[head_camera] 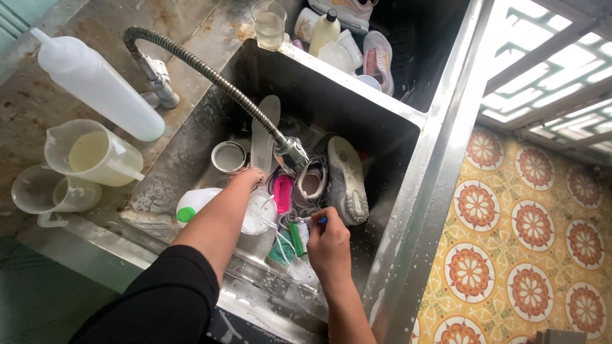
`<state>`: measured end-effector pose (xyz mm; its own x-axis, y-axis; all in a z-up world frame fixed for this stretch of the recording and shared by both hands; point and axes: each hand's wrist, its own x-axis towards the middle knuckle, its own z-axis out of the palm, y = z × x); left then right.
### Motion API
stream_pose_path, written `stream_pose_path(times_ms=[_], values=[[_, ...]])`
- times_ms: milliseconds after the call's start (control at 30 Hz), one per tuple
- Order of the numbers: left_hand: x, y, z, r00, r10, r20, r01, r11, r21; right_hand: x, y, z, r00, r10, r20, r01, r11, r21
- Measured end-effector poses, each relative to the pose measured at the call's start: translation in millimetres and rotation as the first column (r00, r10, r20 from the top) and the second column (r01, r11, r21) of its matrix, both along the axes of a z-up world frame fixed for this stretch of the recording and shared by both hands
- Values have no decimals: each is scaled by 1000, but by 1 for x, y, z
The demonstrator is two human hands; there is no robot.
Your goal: The person scrubs a white shoe insole with a green brush and soapy water in a sink. They rinse the insole under the faucet, then use a toothbrush to scrub the insole's surface before rinsing it again.
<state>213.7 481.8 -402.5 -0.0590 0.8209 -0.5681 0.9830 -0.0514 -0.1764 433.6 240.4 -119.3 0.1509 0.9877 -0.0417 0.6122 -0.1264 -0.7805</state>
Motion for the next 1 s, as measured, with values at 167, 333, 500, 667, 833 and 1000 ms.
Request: stream_pose_path(times_ms=[167, 333, 500, 667, 833, 1000], values=[[-15, 36, -47, 762, -534, -366, 564, 825, -27, 5, 5, 3, 1000, 8, -22, -10, 998, -69], [-52, -2, 19, 844, 458, 279, -402, 885, -236, 11, 8, 1, 999, -35, -16, 34, 997, -67], [-59, -70, 178, 727, 479, 493, -504, 859, -92, 10, 7, 12, 992, -91, -86, 101, 989, 111], [-123, -188, 286, -71, 571, 818, -605, 627, -491, 11, 8, 6, 935, -89, -344, 147, 979, 144], [-161, -324, 378, -262, 558, 788, -658, 494, -569, -13, 1, 0, 813, 62, -579, 154, 936, 316], [-194, -414, 377, -620, 237, 748, -627, 423, -654, -95, -9, 30, 695, 257, -672, 141, 867, 478]])
